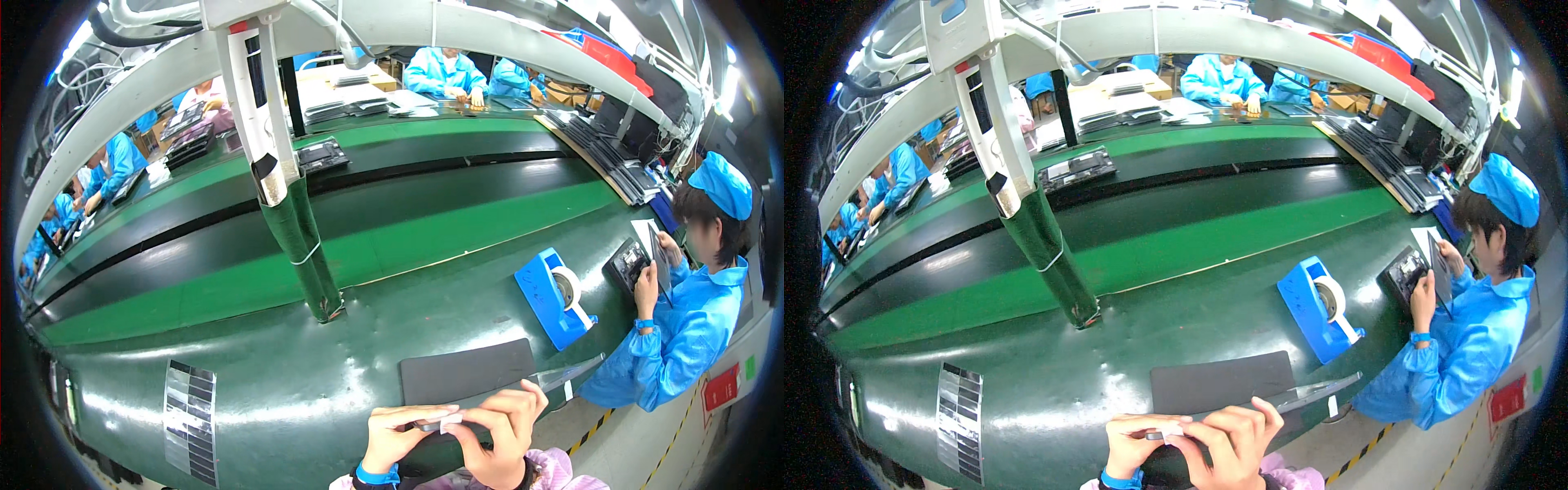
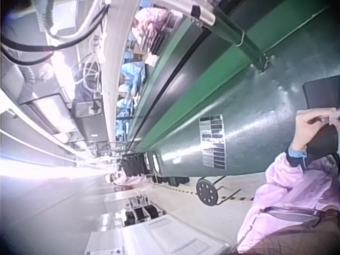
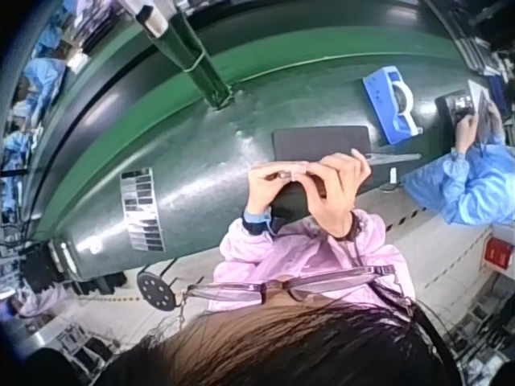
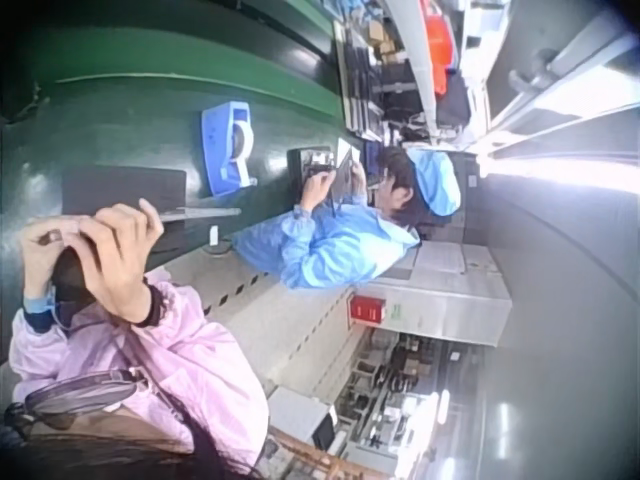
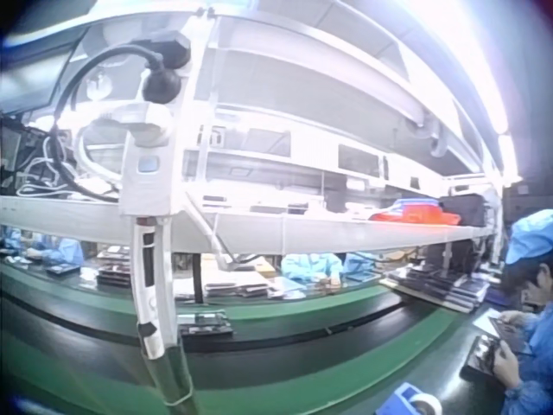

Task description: Applying protective films and inspecting the back covers of Acer tablets on a manufacturing assembly line.

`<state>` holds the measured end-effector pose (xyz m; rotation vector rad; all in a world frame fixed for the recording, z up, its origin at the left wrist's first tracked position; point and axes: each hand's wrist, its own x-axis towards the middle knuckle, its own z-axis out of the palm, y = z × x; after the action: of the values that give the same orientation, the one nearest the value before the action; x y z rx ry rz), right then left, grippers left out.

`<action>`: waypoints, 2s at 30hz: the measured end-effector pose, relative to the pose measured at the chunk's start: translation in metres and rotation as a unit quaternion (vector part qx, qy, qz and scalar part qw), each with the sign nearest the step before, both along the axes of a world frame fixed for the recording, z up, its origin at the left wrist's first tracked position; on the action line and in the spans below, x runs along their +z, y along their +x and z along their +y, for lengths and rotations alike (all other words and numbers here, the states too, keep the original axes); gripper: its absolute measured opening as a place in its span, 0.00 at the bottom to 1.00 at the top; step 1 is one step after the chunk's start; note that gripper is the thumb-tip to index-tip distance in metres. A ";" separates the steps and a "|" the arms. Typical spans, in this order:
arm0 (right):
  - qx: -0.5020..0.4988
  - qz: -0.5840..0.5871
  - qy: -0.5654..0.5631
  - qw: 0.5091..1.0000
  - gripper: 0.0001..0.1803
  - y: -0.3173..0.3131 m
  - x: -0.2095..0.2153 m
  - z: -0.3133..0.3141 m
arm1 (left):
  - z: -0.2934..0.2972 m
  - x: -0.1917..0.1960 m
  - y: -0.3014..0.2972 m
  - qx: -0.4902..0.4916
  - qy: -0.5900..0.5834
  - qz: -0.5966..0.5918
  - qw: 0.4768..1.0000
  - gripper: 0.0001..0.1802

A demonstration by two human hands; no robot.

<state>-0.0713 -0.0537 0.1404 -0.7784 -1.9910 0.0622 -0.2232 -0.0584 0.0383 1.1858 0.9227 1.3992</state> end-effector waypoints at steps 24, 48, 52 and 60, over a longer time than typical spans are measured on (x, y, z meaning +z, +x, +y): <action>0.209 -0.185 0.006 0.960 0.19 0.008 0.014 0.034 | 0.000 -0.002 -0.001 0.021 0.060 0.010 0.998 0.13; -0.036 -0.241 -0.003 0.970 0.31 0.093 -0.003 0.064 | -0.016 0.012 0.007 0.054 0.055 -0.110 0.991 0.44; -0.051 -0.183 0.036 0.981 0.32 0.090 -0.014 0.073 | -0.008 0.064 0.017 0.142 0.151 0.456 0.866 0.43; -0.047 -0.163 0.026 0.985 0.32 0.094 -0.006 0.066 | 0.008 0.055 -0.005 0.102 0.219 0.414 0.878 0.26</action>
<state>0.0232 0.0125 0.1345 -0.8919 -2.2488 -0.1830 -0.2280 -0.0507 0.0937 2.1806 1.3797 1.2920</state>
